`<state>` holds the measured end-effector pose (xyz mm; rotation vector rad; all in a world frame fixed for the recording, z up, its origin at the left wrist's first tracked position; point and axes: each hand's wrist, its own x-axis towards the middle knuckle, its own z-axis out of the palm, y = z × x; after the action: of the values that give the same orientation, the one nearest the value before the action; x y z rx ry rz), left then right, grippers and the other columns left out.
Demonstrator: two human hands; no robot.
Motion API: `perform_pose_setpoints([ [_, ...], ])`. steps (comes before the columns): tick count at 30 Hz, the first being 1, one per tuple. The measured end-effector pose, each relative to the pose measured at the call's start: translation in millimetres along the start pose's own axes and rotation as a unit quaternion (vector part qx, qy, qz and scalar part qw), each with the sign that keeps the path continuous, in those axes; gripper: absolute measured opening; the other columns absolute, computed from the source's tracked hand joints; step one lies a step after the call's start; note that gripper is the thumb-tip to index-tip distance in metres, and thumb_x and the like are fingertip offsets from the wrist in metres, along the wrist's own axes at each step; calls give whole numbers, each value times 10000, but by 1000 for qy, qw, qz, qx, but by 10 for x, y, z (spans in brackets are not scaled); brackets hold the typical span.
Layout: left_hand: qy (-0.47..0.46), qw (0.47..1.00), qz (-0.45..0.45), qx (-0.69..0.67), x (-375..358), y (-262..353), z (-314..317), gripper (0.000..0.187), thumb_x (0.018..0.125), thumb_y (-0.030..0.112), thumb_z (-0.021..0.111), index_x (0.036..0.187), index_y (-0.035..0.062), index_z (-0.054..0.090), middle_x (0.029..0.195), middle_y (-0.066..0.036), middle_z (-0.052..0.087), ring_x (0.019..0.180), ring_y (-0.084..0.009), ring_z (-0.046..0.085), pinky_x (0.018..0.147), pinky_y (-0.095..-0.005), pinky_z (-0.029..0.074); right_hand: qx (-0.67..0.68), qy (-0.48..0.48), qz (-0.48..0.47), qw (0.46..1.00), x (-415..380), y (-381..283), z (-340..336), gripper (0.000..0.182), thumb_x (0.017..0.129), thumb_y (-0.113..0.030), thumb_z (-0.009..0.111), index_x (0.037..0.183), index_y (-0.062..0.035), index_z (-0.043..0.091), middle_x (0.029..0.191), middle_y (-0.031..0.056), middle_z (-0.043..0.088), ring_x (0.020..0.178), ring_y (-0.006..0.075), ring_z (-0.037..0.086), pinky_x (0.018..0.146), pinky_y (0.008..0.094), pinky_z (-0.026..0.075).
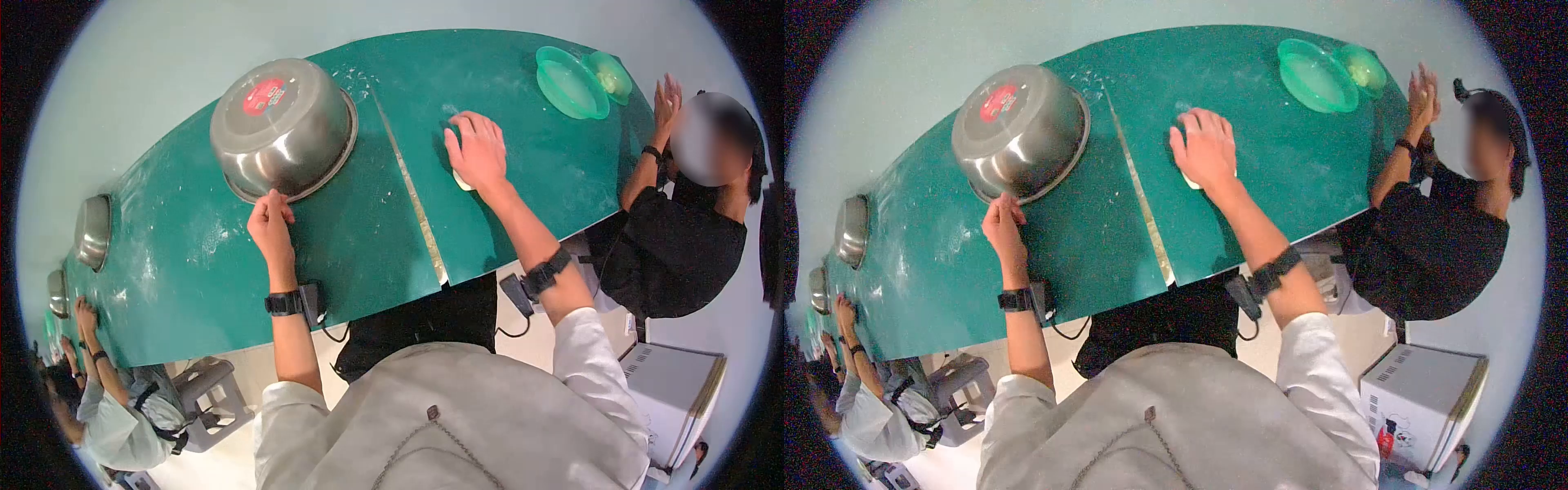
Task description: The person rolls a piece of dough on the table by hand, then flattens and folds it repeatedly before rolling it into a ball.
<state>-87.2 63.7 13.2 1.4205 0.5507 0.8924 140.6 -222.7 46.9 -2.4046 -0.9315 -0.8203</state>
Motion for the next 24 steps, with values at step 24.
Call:
perform_pose_setpoints([
  [24,10,1000,10,15,-14,29,27,274,1003,195,581,814,6,639,615,6,511,553,-70,453,518,-223,357,165,-315,-12,934,-350,182,-1104,262,922,-214,632,1144,-74,629,1173,112,622,1138,291,579,968,399,468],
])
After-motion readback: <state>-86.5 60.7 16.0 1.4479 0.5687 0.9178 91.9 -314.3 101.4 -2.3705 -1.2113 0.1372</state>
